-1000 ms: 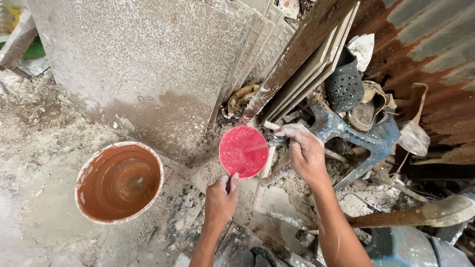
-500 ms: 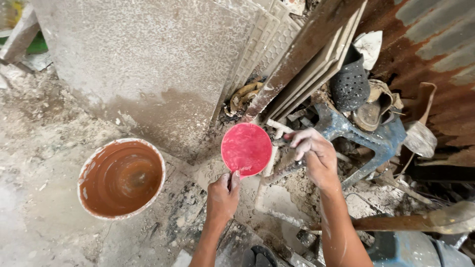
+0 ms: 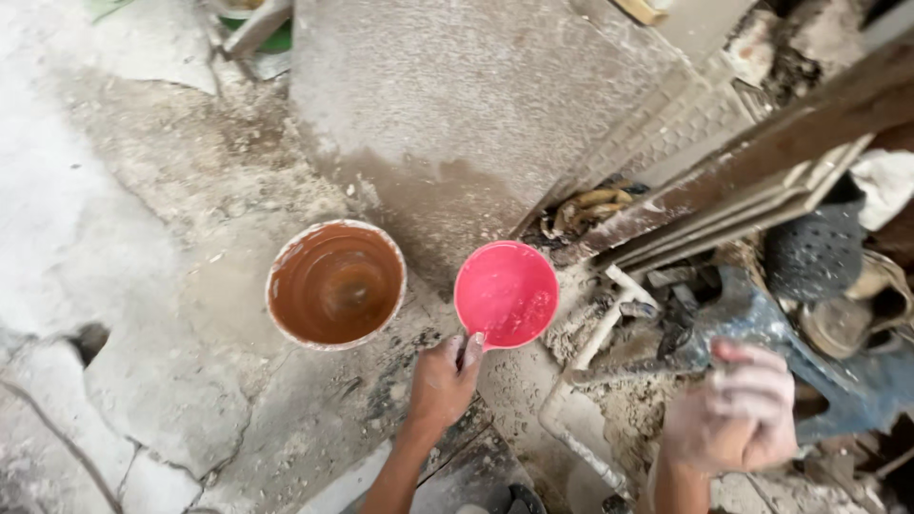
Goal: The person places a bundle of white plastic strips into a bucket, then picks up a sack and walks to a workbench. They retrieve an orange bucket, walk to a tap, and fill the bucket with water using a pink scoop. The person returns to the workbench and places the filled bucket down.
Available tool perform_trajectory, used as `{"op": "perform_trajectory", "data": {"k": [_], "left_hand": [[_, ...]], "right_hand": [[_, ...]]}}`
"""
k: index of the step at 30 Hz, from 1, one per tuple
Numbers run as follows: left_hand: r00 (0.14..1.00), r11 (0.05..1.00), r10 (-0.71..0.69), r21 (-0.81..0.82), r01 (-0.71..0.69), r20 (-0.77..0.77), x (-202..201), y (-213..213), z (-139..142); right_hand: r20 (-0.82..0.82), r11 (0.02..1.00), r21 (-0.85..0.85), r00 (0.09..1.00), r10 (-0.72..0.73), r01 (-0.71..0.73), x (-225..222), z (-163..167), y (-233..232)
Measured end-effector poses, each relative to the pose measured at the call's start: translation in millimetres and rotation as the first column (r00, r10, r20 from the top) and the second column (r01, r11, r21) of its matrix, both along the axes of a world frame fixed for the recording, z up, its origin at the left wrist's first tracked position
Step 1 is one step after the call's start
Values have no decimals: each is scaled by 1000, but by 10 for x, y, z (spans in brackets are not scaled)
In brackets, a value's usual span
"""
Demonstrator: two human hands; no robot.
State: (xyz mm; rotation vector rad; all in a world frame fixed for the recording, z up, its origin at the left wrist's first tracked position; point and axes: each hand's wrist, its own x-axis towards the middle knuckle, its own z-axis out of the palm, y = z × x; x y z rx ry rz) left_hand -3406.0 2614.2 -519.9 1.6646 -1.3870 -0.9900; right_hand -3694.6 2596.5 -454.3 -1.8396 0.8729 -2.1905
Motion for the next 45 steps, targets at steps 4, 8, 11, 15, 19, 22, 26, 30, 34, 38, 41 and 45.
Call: {"op": "perform_trajectory", "data": {"k": [4, 8, 11, 15, 19, 22, 26, 30, 34, 38, 41, 45], "left_hand": [[993, 948, 62, 317, -29, -96, 262, -20, -26], [982, 976, 177, 116, -184, 68, 559, -9, 7], [958, 956, 287, 67, -286, -9, 801, -12, 88], [952, 953, 302, -9, -302, 59, 1179, -58, 175], [940, 937, 342, 75, -342, 11, 1578, -164, 118], [949, 948, 314, -50, -313, 23, 1889, -300, -34], [961, 965, 261, -24, -260, 87, 2416, -712, -292], [972, 975, 222, -19, -222, 73, 2823, -1112, -604], [967, 975, 222, -29, -220, 128, 3202, -1487, -999], [968, 975, 214, -84, -204, 131, 3405, -1724, -1572], [965, 968, 213, -170, -187, 152, 3421, -1838, -2013], [968, 969, 235, -103, -226, 88, 3381, -1809, -2413]], "right_hand": [[100, 913, -47, 908, 407, -404, 172, -40, 33], [236, 835, 62, 821, 520, -547, 655, -347, 31], [443, 676, 211, 686, 577, -706, 1057, -750, -15], [393, 499, 529, 720, 573, -686, 1400, -1190, -204], [492, 297, 638, 673, 551, -710, 1755, -1593, -381], [273, 245, 853, 794, 543, -461, 1851, -1837, -420], [318, 42, 926, 833, 452, -376, 1893, -2052, -402], [210, -61, 977, 852, 479, -206, 1947, -2140, -360], [128, -137, 988, 847, 516, -66, 1970, -2185, -270], [132, -157, 986, 827, 547, -54, 1892, -2238, -209], [124, -232, 973, 859, 498, -6, 1864, -2268, -241], [70, -270, 961, 887, 456, 64, 2002, -2250, -360]]}}
